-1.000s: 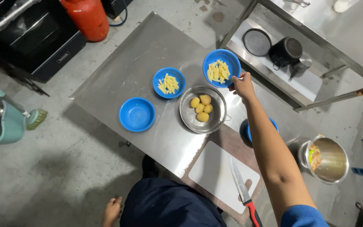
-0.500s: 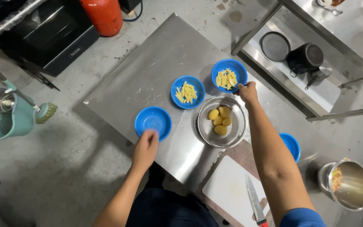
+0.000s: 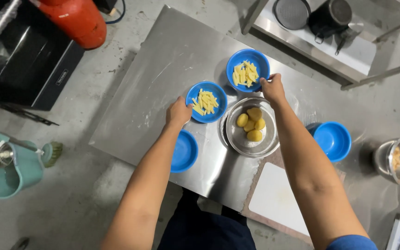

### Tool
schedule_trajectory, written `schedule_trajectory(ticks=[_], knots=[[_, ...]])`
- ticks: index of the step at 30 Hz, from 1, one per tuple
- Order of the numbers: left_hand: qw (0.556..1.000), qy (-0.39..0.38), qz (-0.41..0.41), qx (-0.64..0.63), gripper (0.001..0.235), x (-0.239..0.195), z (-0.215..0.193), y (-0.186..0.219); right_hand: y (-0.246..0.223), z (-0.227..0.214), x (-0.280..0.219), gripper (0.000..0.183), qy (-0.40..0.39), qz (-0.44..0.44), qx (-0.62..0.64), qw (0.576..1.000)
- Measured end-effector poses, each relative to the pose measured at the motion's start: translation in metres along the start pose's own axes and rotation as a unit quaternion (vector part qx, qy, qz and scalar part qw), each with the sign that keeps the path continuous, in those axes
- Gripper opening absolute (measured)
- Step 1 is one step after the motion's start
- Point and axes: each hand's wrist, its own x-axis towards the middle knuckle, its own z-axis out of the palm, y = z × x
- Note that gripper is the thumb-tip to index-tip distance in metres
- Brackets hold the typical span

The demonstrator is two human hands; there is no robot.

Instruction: The person slices peeled potatoes into thin strips on a white cutting board using a knife. They transfer the cut potato strips into a blue bowl. The person then slices another potato into round slices.

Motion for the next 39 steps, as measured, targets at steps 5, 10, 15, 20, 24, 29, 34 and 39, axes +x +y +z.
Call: schedule_trajectory(ticks=[5, 10, 15, 20, 24, 29, 34, 39], knots=[[0.996, 0.061, 0.008, -0.067, 0.030, 0.033, 0.001, -0.012, -0.007, 0.004, -0.007, 0.034, 0.000, 0.012, 0.000, 1.000], [0.972, 0.007, -0.098, -0.215, 0.025, 0.053, -0.043, 0.005, -0.018, 0.016, -0.008, 0.036, 0.002, 0.053, -0.045, 0.998], [0.951, 0.038, -0.093, -0.293, 0.022, 0.096, -0.042, 0.004, -0.026, 0.031, -0.008, 0.041, -0.010, 0.055, -0.122, 0.991], [0.937, 0.050, -0.096, -0.333, 0.023, 0.113, -0.041, 0.017, -0.044, 0.038, -0.017, 0.041, -0.027, 0.096, -0.106, 0.989], [0.908, 0.041, -0.111, -0.402, 0.024, 0.124, -0.037, 0.025, -0.014, 0.049, 0.002, 0.042, -0.015, 0.078, -0.184, 0.980], [0.897, 0.052, -0.109, -0.425, 0.024, 0.131, -0.031, 0.029, -0.025, 0.050, -0.003, 0.044, -0.004, 0.100, -0.220, 0.970], [0.887, 0.052, -0.113, -0.444, 0.025, 0.135, -0.031, 0.027, -0.035, 0.039, -0.013, 0.044, -0.004, 0.091, -0.239, 0.967], [0.851, 0.063, -0.123, -0.507, 0.031, 0.133, -0.035, 0.014, -0.035, 0.000, -0.036, 0.049, 0.015, 0.079, -0.138, 0.987]])
